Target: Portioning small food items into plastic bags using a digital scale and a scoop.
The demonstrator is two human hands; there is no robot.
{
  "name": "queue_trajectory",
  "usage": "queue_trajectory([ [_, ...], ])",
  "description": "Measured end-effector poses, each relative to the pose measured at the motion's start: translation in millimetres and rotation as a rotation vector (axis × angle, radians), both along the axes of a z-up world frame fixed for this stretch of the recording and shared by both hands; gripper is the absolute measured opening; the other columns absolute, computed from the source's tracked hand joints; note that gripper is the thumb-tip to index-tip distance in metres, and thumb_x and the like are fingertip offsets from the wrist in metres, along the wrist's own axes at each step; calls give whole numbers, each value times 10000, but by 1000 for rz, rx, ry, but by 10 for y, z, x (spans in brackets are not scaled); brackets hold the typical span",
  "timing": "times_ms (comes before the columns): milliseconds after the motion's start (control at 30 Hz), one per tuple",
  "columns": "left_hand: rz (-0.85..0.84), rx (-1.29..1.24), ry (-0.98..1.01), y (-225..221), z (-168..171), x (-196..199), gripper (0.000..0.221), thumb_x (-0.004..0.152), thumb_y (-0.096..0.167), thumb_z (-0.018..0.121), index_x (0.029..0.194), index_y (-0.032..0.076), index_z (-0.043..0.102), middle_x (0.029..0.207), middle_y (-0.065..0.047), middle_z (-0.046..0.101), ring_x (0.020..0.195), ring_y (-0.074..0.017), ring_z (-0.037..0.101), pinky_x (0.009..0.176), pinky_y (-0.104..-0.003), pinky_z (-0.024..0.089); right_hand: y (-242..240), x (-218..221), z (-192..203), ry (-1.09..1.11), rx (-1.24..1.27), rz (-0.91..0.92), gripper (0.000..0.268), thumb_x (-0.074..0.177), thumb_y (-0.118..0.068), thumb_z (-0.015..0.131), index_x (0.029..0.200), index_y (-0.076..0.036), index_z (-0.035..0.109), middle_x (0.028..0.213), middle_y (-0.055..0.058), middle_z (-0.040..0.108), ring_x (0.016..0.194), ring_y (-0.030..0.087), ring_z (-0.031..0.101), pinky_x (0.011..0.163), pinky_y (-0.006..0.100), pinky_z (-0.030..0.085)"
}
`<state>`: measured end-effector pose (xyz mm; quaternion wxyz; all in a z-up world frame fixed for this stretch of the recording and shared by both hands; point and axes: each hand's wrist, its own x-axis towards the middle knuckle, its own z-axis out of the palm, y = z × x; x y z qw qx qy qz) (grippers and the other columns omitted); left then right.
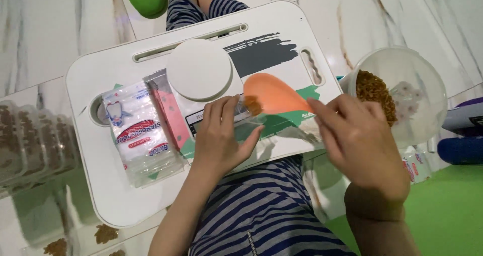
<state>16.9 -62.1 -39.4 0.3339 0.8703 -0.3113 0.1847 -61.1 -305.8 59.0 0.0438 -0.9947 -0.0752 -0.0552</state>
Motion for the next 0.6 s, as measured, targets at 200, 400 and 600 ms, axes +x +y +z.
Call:
queue_trajectory([
  [200, 34, -20, -21, 30, 8, 5, 641, 906, 381, 795, 1318, -46, 551, 1216, -174, 613, 1135, -342, 594, 891, -425, 577, -128, -124, -9, -151, 42, 111, 469, 983, -107, 628, 1452, -114, 628, 940, 89, 609, 805, 242, 556, 658, 400, 438],
  [400, -29, 29, -13, 154, 42, 7, 600, 927, 390, 698, 1307, -48, 545, 1205, -217, 619, 1117, -358, 574, 932, -455, 545, -1053, -191, -329, -269, 151, -436, 402, 1102, -41, 563, 1443, 44, 758, 1040, 275, 646, 792, 376, 611, 802, 508, 457],
  [600, -16, 14, 108, 330, 139, -55, 653, 910, 375, 705, 1372, -44, 512, 1247, -185, 564, 1150, -350, 522, 981, -459, 493, -2580, -30, -1888, 177, 42, -1156, 305, 942, -113, 450, 802, 59, 660, 797, 247, 681, 707, 441, 631, 522, 574, 445],
])
